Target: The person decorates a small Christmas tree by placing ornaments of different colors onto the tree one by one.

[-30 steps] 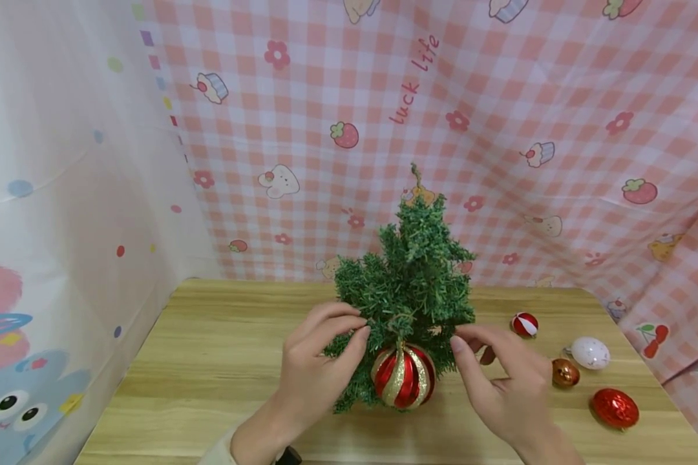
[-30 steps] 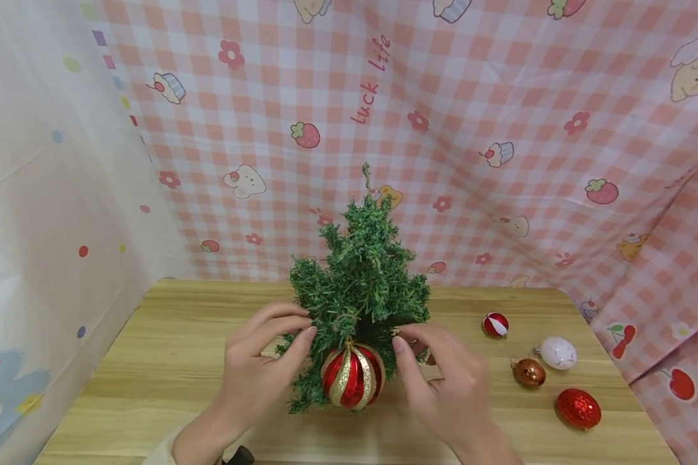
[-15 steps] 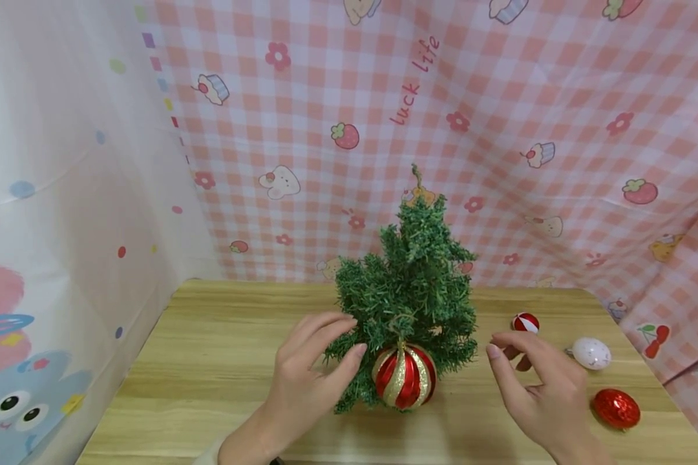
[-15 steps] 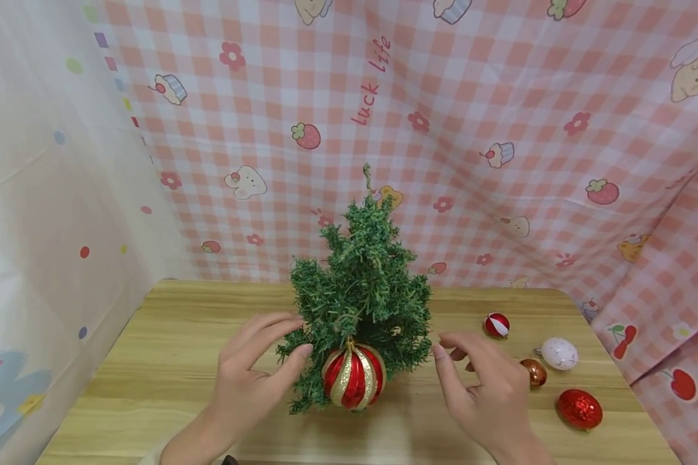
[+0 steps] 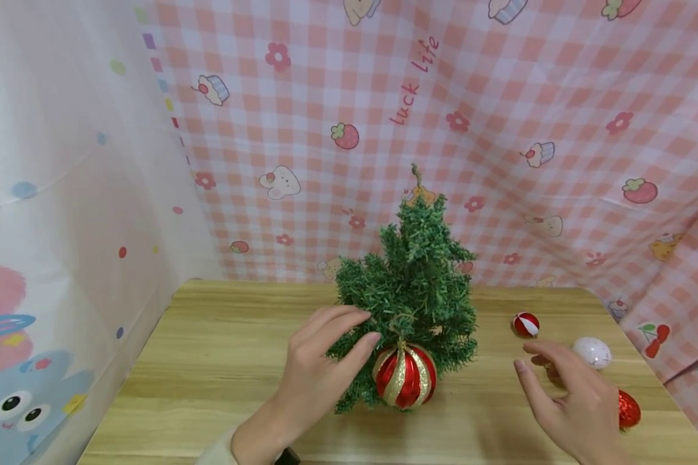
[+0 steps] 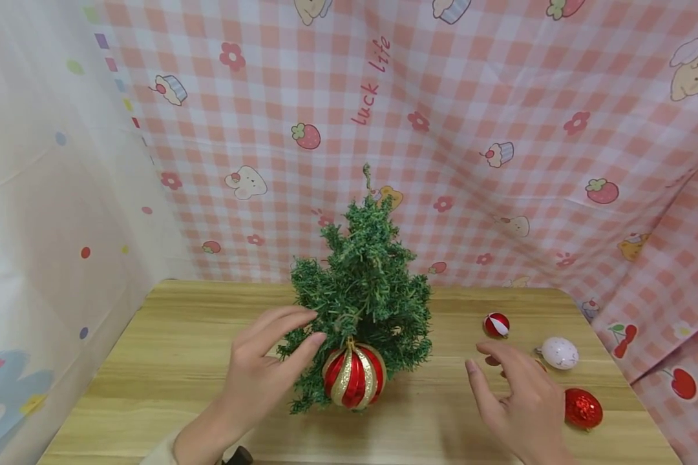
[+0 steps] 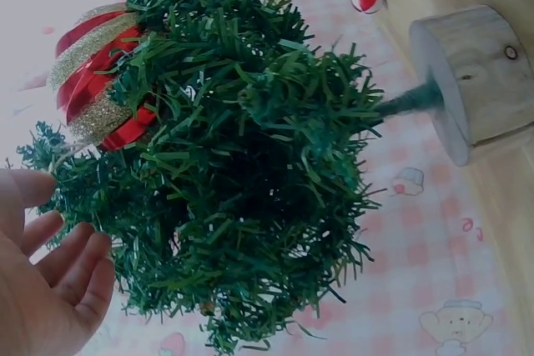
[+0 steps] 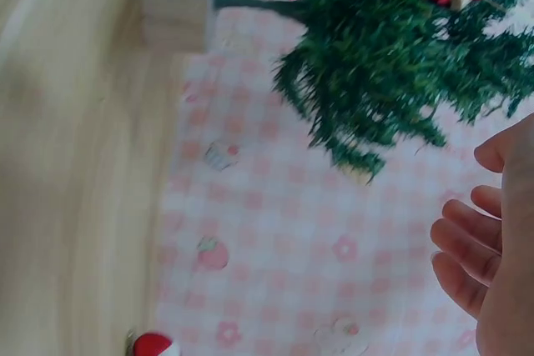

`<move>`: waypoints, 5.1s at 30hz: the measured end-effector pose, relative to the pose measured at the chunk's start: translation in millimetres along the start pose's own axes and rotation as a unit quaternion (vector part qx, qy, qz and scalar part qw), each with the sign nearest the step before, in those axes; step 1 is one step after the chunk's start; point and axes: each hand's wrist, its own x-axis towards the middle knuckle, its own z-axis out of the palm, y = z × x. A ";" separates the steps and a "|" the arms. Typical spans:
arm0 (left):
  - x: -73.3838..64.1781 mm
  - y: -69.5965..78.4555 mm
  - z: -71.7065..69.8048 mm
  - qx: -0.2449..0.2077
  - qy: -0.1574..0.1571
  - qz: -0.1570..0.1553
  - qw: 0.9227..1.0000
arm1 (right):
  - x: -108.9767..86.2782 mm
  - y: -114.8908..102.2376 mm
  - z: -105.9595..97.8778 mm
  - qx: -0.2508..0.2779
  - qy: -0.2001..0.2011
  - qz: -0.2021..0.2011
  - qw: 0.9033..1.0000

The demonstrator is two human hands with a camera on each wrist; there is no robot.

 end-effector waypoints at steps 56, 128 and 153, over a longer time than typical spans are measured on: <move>9.6 -13.6 -18.6 -0.088 -0.009 -0.082 0.993 | -71.6 129.8 -62.7 -0.130 -0.224 0.227 0.939; 17.3 -53.0 -38.9 -0.076 -0.010 -0.121 0.990 | -73.2 138.8 -74.6 -0.143 -0.248 0.247 0.926; 10.4 -49.2 -44.1 -0.105 -0.003 -0.120 0.987 | -35.1 51.4 -71.4 -0.042 -0.033 0.230 0.972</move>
